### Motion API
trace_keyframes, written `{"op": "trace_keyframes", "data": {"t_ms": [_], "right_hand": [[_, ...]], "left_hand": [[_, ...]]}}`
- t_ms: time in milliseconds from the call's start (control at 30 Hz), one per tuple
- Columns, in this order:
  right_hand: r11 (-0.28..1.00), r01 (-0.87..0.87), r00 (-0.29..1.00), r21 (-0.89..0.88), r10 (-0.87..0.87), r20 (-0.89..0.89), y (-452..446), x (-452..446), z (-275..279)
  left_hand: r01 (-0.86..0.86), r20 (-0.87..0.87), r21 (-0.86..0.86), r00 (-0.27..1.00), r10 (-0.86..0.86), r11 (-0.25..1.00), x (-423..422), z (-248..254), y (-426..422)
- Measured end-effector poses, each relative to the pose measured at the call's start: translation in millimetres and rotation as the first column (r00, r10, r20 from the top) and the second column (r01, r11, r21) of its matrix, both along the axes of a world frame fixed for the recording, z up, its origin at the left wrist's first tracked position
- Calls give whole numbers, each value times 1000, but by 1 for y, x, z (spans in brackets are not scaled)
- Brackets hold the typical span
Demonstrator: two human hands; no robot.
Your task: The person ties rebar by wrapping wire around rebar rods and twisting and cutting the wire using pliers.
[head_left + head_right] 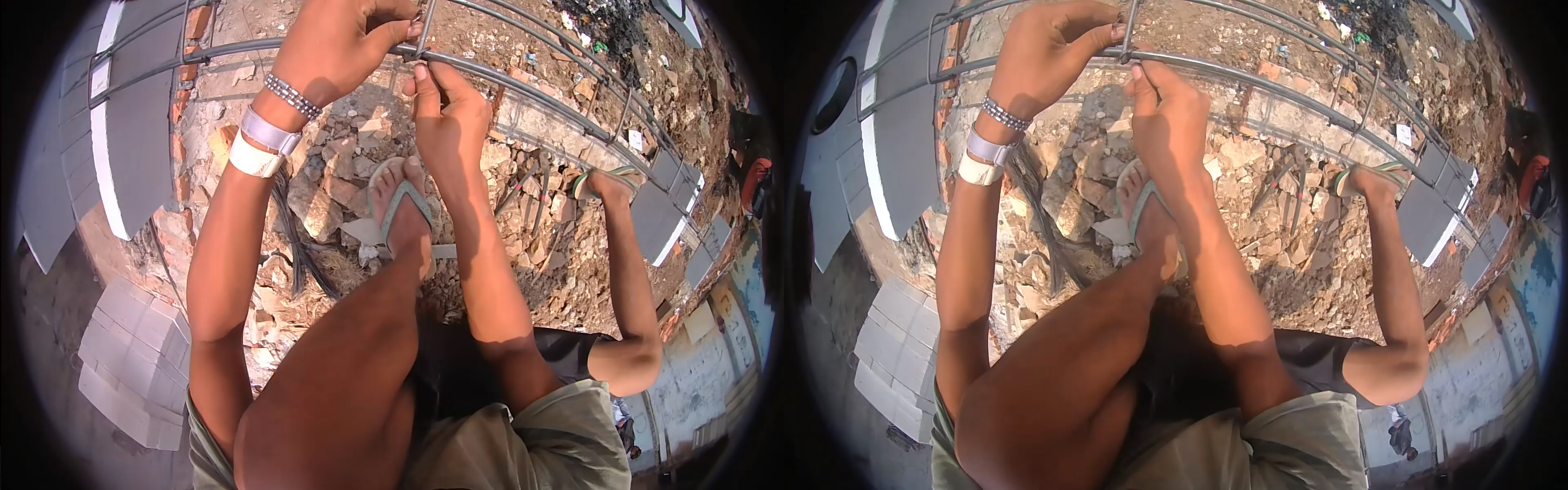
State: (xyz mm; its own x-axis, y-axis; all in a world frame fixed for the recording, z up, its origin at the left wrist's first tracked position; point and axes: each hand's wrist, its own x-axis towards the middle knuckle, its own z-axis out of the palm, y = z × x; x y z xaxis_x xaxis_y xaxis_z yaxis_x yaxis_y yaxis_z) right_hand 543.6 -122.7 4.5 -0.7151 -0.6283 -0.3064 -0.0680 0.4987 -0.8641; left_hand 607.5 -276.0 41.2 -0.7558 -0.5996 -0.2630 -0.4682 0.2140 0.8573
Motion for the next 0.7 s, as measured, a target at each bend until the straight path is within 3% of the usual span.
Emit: {"op": "trace_keyframes", "data": {"t_ms": [33, 133, 233, 333, 433, 533, 633, 700], "right_hand": [[998, -43, 997, 49, 46, -57, 0, -2, 3], [982, -138, 916, 131, 177, -360, -1, -3, 5], [969, -197, 846, 152, 246, -474, 4, -1, 14], [904, -312, 820, 291, 411, -398, 3, -6, 34], [822, -430, 784, 374, 545, -297, -1, -22, 48], [819, -444, 789, 363, 550, -275, 2, -27, 48], [885, -406, 815, 227, 463, -349, 8, -21, 35], [888, -393, 838, 238, 453, -306, 3, -20, 30]], "left_hand": [[8, 27, -59, 1000, -7, 998, 1, 3, 1], [-32, -175, -476, 983, -58, 879, 15, -8, 16], [-38, -292, -618, 939, -184, 785, 20, -12, 25], [-51, -338, -694, 904, -262, 718, 25, -34, 23], [-204, -467, -651, 867, -174, 731, 26, -46, 38], [-213, -411, -670, 904, -118, 711, 27, -48, 53], [-106, -316, -643, 939, -137, 759, 37, -42, 63], [-70, -284, -631, 947, -147, 773, 35, -41, 64]]}}
